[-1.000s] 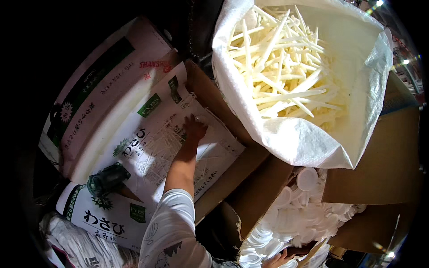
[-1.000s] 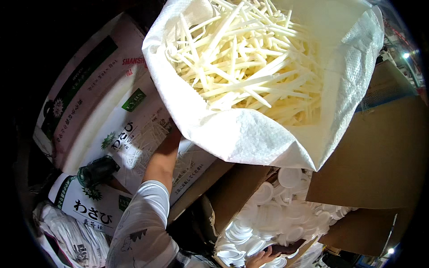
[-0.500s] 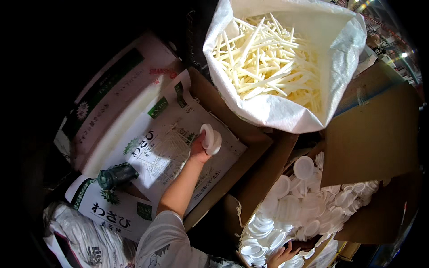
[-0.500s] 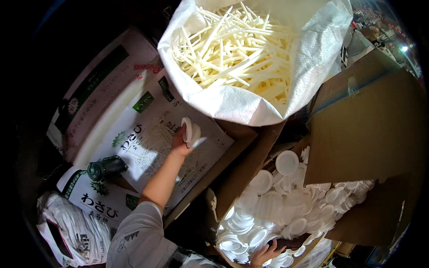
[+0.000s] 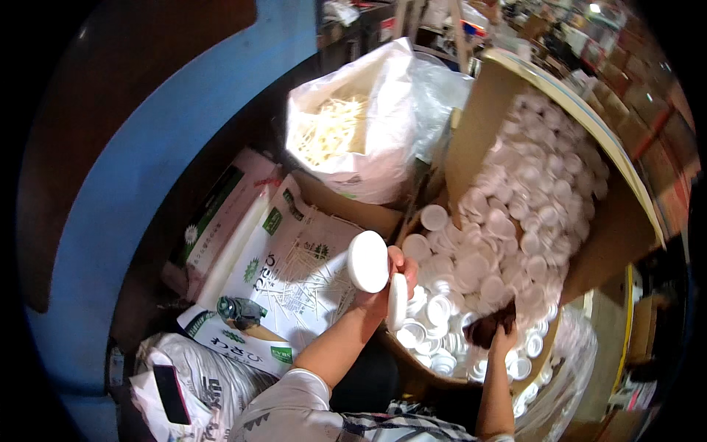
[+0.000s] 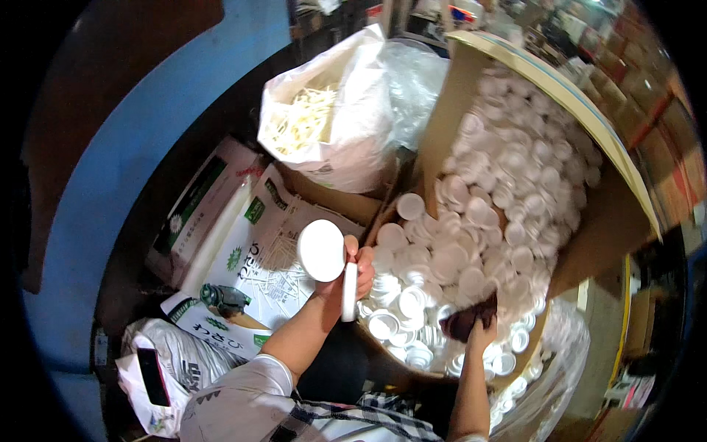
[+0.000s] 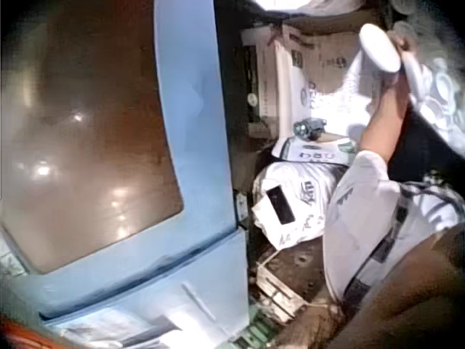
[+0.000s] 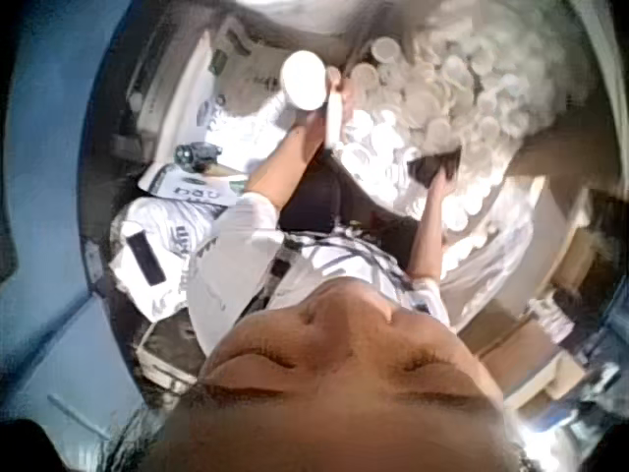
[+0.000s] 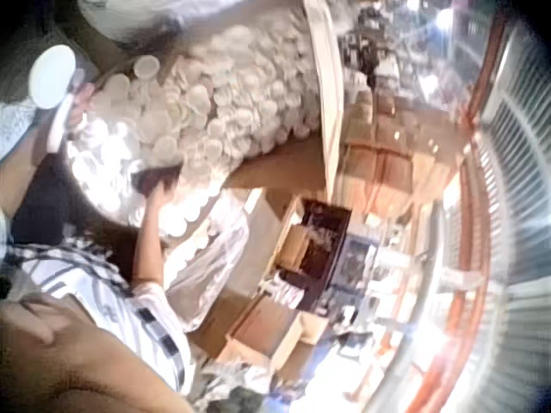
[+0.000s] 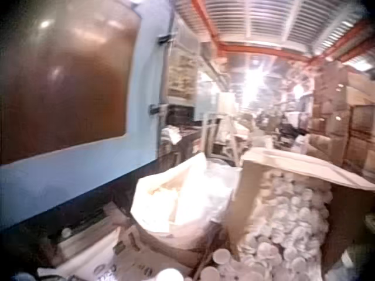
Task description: The person sits on the floor and repeatedly picks up white plastic cup halves from a large cardboard box. They insert one half into another to form a complete cup, then place the assembled unit into a nearby plastic bag. The process is repeated continuously throughout the clip.
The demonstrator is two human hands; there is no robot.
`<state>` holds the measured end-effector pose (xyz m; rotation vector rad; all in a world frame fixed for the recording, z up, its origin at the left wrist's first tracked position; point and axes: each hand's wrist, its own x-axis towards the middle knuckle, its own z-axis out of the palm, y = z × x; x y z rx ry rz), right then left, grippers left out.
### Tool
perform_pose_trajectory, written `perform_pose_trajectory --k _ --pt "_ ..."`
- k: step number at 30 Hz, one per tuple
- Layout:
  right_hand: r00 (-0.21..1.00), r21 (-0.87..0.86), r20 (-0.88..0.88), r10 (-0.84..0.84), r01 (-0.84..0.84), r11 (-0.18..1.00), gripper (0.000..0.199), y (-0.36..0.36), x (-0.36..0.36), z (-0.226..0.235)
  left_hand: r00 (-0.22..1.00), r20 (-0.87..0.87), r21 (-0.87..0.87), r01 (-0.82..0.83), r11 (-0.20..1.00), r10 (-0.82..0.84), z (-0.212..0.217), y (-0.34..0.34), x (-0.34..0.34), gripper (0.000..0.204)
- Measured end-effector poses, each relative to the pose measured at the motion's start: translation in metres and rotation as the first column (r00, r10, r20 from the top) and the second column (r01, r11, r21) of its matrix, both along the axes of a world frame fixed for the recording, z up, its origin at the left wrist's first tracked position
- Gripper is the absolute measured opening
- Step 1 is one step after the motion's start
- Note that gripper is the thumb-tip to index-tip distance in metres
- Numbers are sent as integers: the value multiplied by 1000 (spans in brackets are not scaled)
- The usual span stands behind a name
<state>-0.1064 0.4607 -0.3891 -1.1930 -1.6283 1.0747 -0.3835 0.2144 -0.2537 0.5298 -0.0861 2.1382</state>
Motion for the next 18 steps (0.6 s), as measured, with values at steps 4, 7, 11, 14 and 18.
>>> perform_pose_trajectory --k 4,7,11,14,18 --pt "996 117 -82 -47 56 992 33 -1 -13 72 973 158 -391 -95 916 169 27 27 54 33" --pt "911 107 -408 57 -14 994 29 5 -2 103 954 205 -600 -56 798 221 45 57 87 38" --pt "795 189 -579 183 -88 978 36 -7 4 136 933 295 -523 -22 852 205 52 85 112 25" --pt "692 193 -663 286 -211 958 49 -27 8 134 859 159 39 487 872 -487 31 95 115 25" --pt "630 7 -734 253 -366 931 43 -27 17 88 696 -199 268 716 644 -690 -1 124 134 24"
